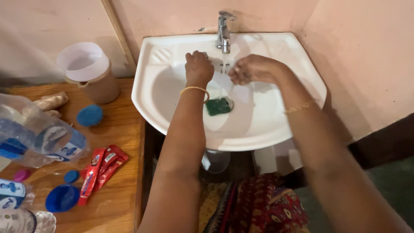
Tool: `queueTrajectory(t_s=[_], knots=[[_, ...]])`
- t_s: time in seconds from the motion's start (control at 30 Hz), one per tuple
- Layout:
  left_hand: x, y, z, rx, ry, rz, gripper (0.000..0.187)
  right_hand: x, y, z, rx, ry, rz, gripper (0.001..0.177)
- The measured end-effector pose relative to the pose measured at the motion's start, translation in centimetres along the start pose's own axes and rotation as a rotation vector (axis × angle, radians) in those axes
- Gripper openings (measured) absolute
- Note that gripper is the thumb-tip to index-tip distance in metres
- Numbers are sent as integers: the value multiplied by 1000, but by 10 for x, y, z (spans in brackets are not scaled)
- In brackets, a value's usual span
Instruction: The person cleans a white sink and faucet using a green sponge, scrubbing the interior basin and the metal tap. They also wipe around the pedestal and the top edges of the sink.
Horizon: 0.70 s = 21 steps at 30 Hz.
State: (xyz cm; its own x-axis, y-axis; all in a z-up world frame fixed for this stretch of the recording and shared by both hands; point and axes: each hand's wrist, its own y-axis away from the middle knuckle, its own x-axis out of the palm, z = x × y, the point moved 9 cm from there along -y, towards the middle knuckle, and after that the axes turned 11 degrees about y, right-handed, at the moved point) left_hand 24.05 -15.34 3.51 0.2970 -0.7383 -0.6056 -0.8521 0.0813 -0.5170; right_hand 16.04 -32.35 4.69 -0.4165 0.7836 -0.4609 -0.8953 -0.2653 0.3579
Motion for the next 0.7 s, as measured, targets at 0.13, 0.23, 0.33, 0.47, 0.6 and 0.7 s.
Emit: queueTrajectory(t_s=[0.13,0.23,0.33,0.47,0.6,0.7], knots=[[10,-2,19,-8,66,-50,26,23,-65,3,8,-392,-43,20],[16,-5,13,74,21,45,23,29,-96,2,-103,-641,-85,18],[16,-5,23,-70,185,77,22,19,-103,0,-160,-601,-163,17],[17,-10,15,150,57,35,18,11,-74,2,44,147,-370,29],[17,-13,27,176,122,-15,17,42,-33,35,56,999,-187,42],[9,-10,20,345,76,-40,17,64,21,50,96,1018,-160,48]])
